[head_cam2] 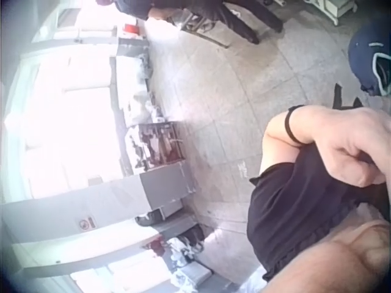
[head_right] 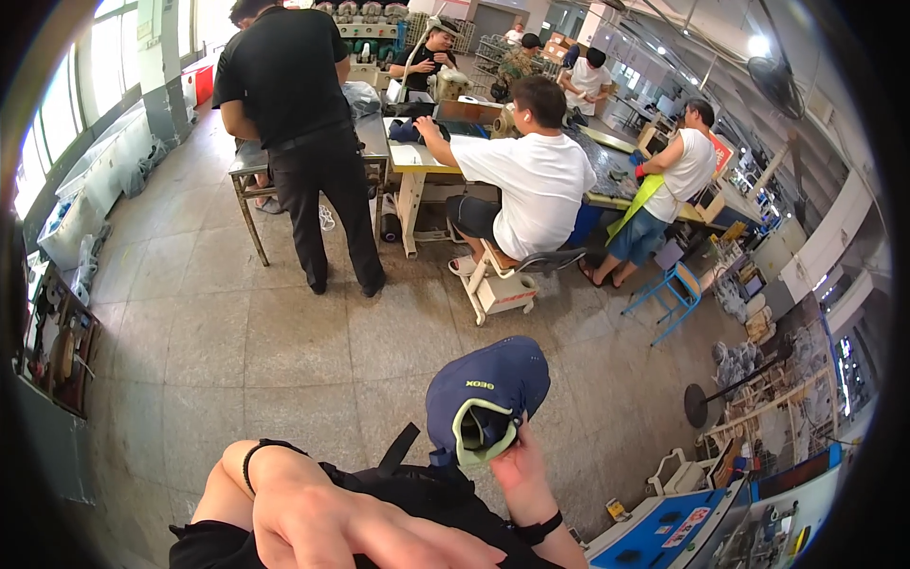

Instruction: Operates a shoe molding and heat-setting machine by placing shoe uppers onto molds and activating the machine cycles.

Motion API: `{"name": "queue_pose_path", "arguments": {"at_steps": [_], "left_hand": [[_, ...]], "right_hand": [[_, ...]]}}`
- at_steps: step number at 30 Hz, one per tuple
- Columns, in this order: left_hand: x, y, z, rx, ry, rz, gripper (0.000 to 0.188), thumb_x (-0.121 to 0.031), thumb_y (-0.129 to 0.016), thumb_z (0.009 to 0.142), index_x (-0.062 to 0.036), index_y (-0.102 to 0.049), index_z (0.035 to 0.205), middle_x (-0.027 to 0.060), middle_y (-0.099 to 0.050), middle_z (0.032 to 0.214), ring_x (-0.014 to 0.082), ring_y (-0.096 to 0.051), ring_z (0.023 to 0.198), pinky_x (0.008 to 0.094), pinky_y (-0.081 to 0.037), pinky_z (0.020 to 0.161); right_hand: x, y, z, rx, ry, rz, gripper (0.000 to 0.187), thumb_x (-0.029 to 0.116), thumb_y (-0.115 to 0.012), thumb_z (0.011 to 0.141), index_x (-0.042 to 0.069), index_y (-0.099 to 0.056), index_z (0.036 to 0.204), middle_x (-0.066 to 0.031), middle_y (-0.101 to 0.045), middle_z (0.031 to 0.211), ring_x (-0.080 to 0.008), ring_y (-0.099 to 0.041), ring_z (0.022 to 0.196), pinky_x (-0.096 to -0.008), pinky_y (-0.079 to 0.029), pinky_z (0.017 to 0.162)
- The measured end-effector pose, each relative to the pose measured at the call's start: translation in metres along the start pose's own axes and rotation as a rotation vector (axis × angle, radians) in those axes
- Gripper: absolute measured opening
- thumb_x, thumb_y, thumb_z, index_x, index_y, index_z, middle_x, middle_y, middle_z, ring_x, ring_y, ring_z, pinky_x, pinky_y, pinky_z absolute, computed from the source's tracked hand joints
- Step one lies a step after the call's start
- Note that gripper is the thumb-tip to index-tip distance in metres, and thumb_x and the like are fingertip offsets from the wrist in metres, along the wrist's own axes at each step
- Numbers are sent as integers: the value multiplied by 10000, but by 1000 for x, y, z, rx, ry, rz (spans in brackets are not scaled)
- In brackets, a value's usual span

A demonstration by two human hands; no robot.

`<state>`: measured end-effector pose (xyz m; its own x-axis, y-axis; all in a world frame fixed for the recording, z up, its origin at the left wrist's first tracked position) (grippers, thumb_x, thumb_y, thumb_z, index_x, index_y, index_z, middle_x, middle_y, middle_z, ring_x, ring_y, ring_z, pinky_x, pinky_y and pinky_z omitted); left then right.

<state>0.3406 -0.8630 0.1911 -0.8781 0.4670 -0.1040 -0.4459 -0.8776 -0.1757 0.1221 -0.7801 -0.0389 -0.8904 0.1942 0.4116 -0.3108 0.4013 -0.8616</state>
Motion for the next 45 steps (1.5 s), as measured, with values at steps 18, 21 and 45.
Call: {"name": "queue_pose_path", "arguments": {"at_steps": [18, 21, 45], "left_hand": [[-15, -26, 1, -234, -81, 94, 416, 86, -394, 955, -107, -756, 1023, 327, -592, 1195, 498, -503, 1213, 556, -374, 1080], [-13, -26, -3, -270, -109, 106, 410, 87, -397, 954, -107, -752, 1022, 325, -593, 1195, 497, -505, 1212, 554, -373, 1082], [-14, -20, -8, -338, -143, 156, 362, 91, -426, 947, -111, -720, 1009, 310, -599, 1198, 490, -520, 1206, 540, -365, 1096]], "right_hand": [[4, -1, -19, 1, 49, 42, 390, 274, -493, 1030, 50, -533, 1347, -105, -594, 1359, -264, -555, 1270, -464, -414, 1107], [3, 2, -19, -27, 49, 108, 383, 273, -474, 1037, 51, -537, 1343, -106, -592, 1362, -263, -553, 1272, -465, -412, 1108], [-7, -7, -14, -121, 73, 30, 341, 173, -517, 1015, 29, -535, 1323, -118, -615, 1322, -261, -572, 1246, -442, -435, 1097]]}}
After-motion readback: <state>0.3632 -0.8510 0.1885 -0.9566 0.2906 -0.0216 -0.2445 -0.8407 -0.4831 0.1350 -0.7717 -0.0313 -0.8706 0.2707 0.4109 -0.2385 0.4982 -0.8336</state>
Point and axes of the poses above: each hand's wrist, its own z-axis towards the middle knuckle, its own y-axis out of the back of the hand, x = y × z, the point moved 1 cm from there along z, towards the middle knuckle
